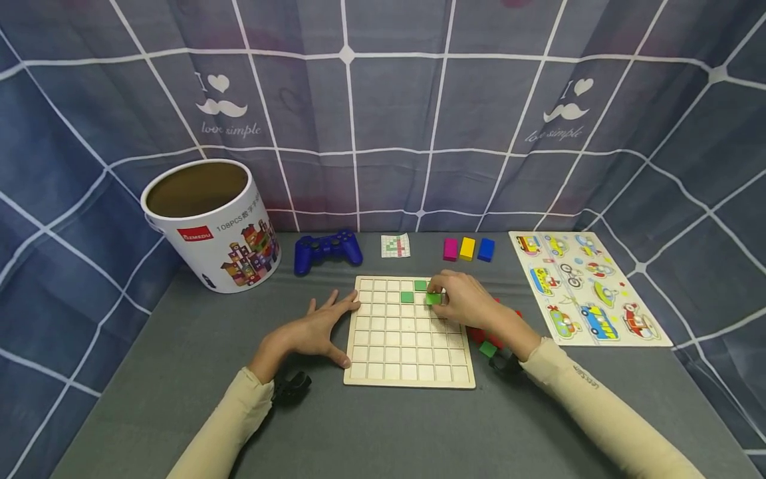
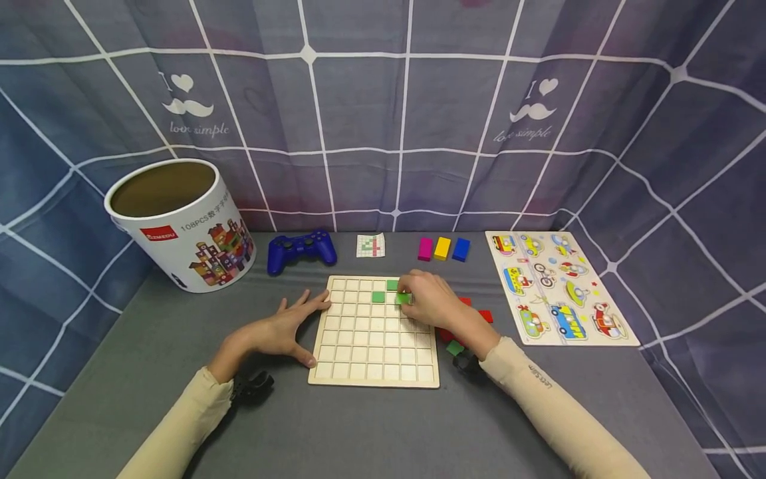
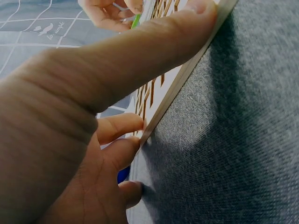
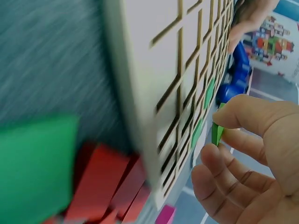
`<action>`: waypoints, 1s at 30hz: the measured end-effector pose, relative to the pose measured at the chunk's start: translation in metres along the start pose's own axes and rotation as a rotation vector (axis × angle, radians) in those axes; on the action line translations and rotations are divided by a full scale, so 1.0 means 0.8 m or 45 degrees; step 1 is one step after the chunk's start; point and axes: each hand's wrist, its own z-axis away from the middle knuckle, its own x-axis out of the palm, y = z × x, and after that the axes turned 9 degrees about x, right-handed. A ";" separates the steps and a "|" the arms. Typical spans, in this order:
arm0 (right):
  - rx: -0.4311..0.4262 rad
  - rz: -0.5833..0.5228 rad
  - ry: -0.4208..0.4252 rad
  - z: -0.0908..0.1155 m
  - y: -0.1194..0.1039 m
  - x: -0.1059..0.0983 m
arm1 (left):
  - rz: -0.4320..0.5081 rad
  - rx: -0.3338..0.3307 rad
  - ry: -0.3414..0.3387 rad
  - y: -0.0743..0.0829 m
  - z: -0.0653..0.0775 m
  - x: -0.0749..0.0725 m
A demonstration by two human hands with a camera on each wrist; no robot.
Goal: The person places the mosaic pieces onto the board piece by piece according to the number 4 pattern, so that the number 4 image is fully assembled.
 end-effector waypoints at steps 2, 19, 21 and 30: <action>-0.028 -0.010 -0.022 -0.005 -0.009 0.004 | 0.001 -0.003 0.003 0.000 0.000 -0.001; -0.156 0.068 -0.103 -0.035 -0.058 0.037 | -0.004 0.020 0.005 0.000 -0.003 0.001; -0.157 0.082 -0.118 -0.038 -0.060 0.039 | -0.006 0.019 0.002 0.000 -0.003 0.001; -0.154 0.095 -0.160 -0.046 -0.066 0.044 | -0.013 -0.003 0.000 0.001 0.000 -0.001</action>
